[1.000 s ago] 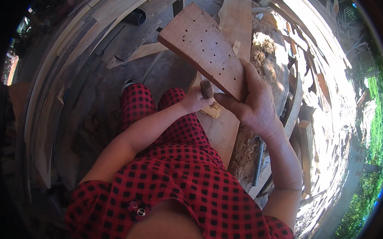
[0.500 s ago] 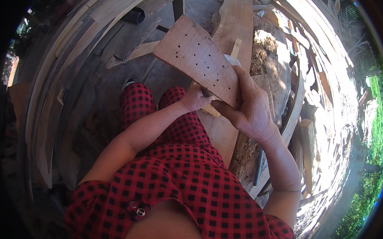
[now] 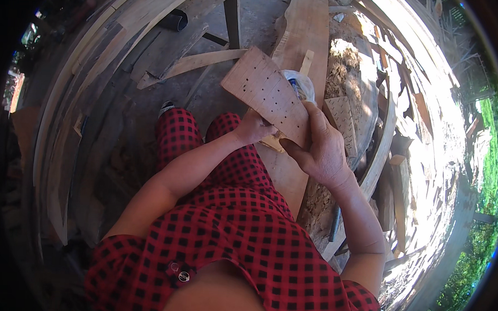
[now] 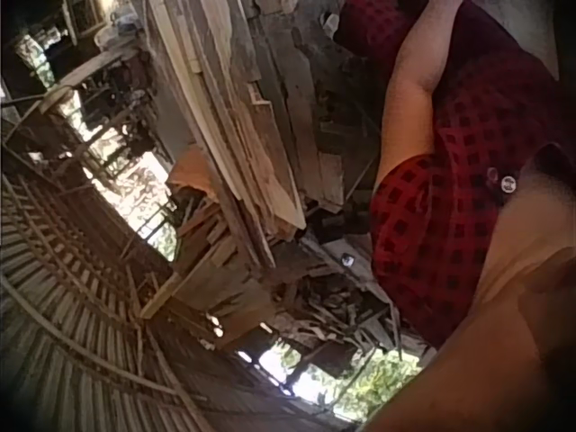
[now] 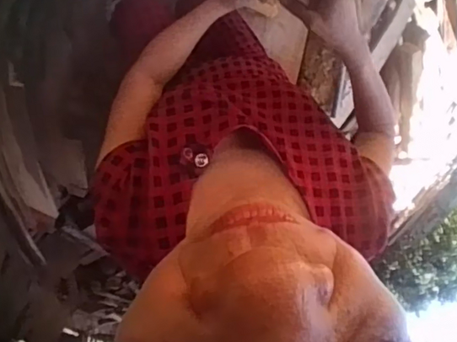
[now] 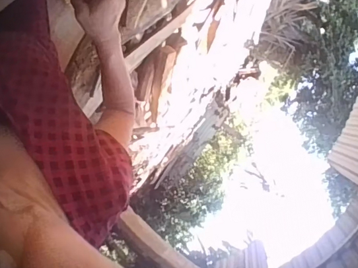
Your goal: Carving or chiseling a piece of wood in a workshop setting.
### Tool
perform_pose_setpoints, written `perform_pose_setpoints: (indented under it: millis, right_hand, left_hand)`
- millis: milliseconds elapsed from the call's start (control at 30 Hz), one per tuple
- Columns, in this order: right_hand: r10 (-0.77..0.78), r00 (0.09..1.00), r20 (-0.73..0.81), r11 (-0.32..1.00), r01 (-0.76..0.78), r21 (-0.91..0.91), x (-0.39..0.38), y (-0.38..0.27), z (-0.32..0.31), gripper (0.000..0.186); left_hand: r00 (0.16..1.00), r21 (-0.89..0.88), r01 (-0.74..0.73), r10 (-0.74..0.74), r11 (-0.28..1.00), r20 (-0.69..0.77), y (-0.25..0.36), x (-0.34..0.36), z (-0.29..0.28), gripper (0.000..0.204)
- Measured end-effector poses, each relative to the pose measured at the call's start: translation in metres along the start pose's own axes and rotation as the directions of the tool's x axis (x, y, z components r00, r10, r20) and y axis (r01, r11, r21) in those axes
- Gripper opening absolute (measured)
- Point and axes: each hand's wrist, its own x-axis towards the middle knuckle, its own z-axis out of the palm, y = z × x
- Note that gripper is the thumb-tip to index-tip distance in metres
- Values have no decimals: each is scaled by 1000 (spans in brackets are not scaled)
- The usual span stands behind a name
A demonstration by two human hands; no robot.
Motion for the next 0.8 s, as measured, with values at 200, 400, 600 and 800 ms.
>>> perform_pose_setpoints:
  millis: [200,400,600,800]
  right_hand:
    - [299,921,247,906,-193,-376,-14,17,5,68]
    - [547,805,230,681,-587,438,-56,59,37,47]
    - [741,561,369,314,-775,548,-128,101,66,33]
    - [739,414,531,41,-815,578,-155,126,81,30]
  left_hand:
    - [989,-109,-95,81,989,-127,20,-2,-5,31]
    - [993,24,97,-95,995,-72,4,-2,-6,26]
    - [985,-98,142,-151,985,-82,1,-1,-9,25]
    - [973,-247,159,-194,956,-122,-3,-2,-15,22]
